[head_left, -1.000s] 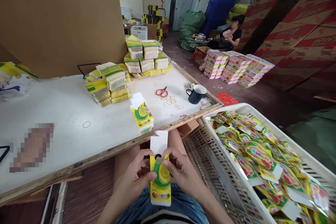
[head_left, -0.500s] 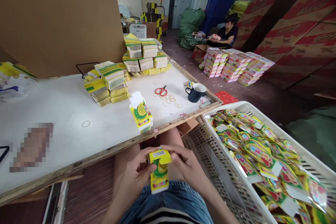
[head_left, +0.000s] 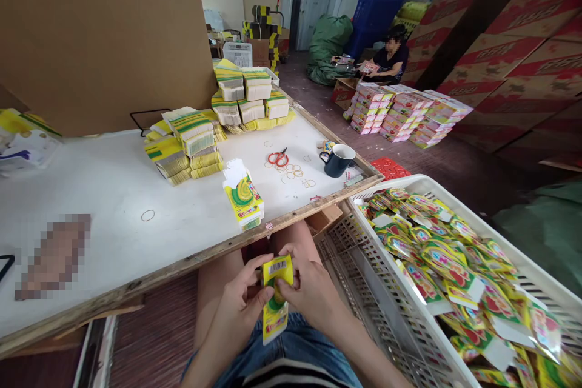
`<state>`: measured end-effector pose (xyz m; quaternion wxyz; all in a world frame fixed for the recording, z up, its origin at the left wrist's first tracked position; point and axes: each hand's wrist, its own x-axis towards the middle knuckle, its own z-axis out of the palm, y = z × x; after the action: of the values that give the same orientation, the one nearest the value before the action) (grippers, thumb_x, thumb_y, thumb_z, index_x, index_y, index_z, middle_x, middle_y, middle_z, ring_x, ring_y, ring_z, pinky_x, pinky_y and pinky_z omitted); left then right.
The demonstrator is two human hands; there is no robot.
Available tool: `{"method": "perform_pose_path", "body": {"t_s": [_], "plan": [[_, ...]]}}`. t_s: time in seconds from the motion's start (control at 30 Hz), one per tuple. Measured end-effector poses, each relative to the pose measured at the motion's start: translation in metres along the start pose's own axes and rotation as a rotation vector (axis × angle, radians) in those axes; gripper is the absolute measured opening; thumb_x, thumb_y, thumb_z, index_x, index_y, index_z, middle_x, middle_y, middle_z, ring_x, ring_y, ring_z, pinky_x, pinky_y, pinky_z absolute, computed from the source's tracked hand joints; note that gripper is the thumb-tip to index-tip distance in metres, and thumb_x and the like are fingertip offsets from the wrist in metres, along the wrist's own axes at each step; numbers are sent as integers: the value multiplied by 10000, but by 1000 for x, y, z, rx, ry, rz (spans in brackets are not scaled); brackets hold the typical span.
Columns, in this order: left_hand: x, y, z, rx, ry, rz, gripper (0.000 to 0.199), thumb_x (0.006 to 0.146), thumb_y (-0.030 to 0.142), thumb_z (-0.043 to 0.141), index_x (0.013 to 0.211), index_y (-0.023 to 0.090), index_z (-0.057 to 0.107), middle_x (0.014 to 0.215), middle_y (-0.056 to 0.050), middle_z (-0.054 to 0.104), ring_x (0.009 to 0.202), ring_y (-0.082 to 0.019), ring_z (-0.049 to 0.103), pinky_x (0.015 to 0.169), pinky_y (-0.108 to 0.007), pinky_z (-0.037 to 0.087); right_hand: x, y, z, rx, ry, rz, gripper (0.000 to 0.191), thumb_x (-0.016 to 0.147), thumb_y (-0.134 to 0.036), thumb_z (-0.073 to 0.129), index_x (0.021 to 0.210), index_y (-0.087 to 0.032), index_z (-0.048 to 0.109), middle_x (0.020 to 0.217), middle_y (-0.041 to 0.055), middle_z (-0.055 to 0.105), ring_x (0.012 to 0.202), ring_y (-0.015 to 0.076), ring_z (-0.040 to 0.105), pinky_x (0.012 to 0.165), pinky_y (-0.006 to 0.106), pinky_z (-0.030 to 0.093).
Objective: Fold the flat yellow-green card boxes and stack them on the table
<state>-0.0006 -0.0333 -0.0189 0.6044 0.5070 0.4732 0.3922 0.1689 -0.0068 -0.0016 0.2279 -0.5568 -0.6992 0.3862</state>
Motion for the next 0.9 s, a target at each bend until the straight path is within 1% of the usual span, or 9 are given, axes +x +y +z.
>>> {"method": "perform_pose_path", "body": {"t_s": [0.2,0.37,0.47,0.53,0.6,0.63,0.7,0.77,0.9], "plan": [[3,5,-4,-61,71,30,417,816,297,663,1212,210,565,1190,-99,693,1048,-258,658,862,-337,538,-2,11,-12,227,81,-175,241,879,-246,560,1111,-230,624,766,-1,613,591,134,514,536,235,387],[10,14,17,-143,39,54,323,796,278,684,1102,204,616,1137,-87,722,1027,-253,673,846,-325,550,-7,14,-10,552,202,-152,135,888,-315,582,964,-219,639,886,42,649,757,171,607,634,263,487],[18,20,28,-87,-29,100,344,853,284,619,1188,218,583,1246,-97,667,1110,-254,642,926,-358,529,-17,23,-33,430,291,-132,159,877,-351,583,929,-213,644,893,64,651,816,210,616,684,303,497],[28,24,21,87,21,191,397,889,297,569,1280,235,530,1340,-97,601,1207,-249,580,1023,-391,468,-28,35,-67,140,502,-62,219,861,-396,569,920,-206,661,812,65,633,730,218,591,632,319,468],[43,27,1,402,189,315,453,899,316,552,1339,232,480,1422,-100,520,1314,-249,475,1114,-423,368,-43,50,-109,-257,927,150,313,845,-460,543,963,-200,671,659,35,553,562,202,497,554,337,402],[52,29,-12,586,292,367,474,897,325,553,1350,215,464,1446,-111,486,1352,-256,421,1138,-443,328,-50,58,-128,-434,1043,200,364,839,-497,524,975,-195,677,679,52,545,576,215,486,565,357,390],[69,30,-39,937,388,402,483,884,361,557,1323,173,482,1446,-146,465,1345,-286,415,1113,-477,358,-60,70,-154,-616,1073,235,437,821,-574,485,949,-205,682,766,104,580,650,257,530,587,388,388],[83,31,-60,1043,384,393,330,886,338,542,1158,163,606,1281,-146,603,1226,-307,527,1040,-501,427,-61,79,-157,-529,973,274,469,790,-618,489,934,-215,682,776,103,605,643,260,557,562,379,396],[97,34,-73,1124,331,393,246,891,322,520,994,159,673,1077,-130,684,1048,-303,611,914,-468,505,-33,76,-109,-115,708,225,392,798,-543,558,923,-193,684,764,77,680,626,225,595,573,343,454]]}}
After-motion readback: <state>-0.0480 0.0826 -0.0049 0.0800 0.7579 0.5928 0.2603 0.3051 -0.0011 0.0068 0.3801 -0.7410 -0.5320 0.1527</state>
